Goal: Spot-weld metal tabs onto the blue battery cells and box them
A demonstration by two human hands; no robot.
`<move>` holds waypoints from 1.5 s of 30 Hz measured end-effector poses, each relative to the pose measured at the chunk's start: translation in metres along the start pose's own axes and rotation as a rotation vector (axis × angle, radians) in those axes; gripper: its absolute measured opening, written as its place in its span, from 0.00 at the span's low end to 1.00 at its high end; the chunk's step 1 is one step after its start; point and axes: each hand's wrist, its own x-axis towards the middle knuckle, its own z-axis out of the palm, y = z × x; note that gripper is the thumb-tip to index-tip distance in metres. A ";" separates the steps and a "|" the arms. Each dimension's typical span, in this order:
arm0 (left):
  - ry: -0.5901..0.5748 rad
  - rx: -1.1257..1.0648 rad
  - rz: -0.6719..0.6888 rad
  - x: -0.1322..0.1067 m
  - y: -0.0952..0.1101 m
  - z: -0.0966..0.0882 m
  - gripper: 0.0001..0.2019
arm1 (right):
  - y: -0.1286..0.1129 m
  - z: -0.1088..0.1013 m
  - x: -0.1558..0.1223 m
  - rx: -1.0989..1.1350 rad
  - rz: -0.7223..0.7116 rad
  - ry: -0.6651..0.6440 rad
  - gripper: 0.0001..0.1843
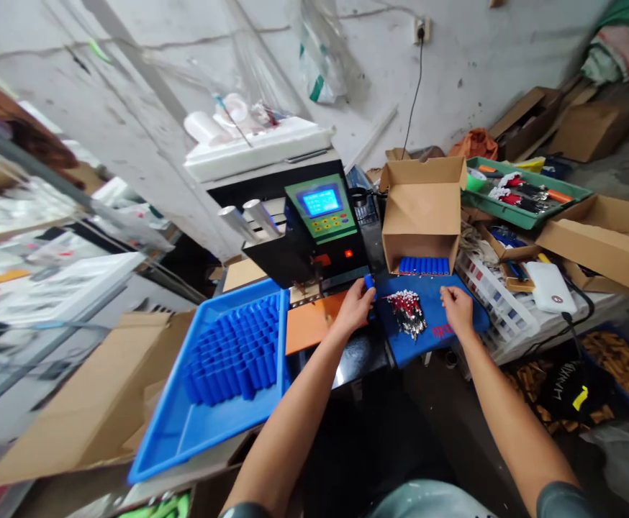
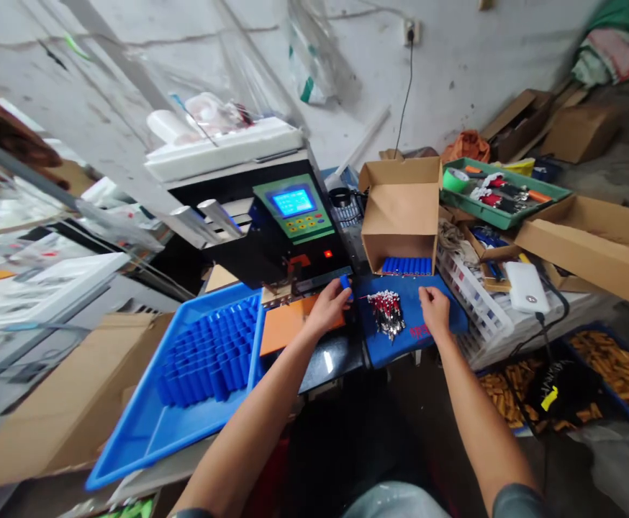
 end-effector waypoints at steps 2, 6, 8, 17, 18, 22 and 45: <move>-0.028 0.095 -0.043 0.033 0.004 0.021 0.14 | 0.005 0.000 -0.005 -0.019 -0.029 -0.004 0.22; 0.030 0.384 -0.019 0.085 0.011 0.055 0.13 | 0.004 0.000 -0.009 0.019 -0.015 0.015 0.21; 0.076 0.557 -0.001 0.100 0.014 0.067 0.12 | 0.003 -0.001 -0.009 0.030 -0.006 0.017 0.21; 0.050 1.078 -0.062 0.120 0.006 0.094 0.16 | 0.004 -0.002 -0.008 0.094 0.011 -0.003 0.19; 0.026 1.093 -0.046 0.119 0.004 0.094 0.17 | 0.004 -0.002 -0.008 0.102 0.014 -0.006 0.19; -0.105 1.100 0.030 0.109 0.000 0.086 0.17 | 0.003 -0.003 -0.009 0.119 0.030 -0.018 0.19; -0.099 0.477 0.030 0.108 -0.033 0.079 0.22 | 0.006 -0.003 -0.007 0.060 0.004 0.009 0.20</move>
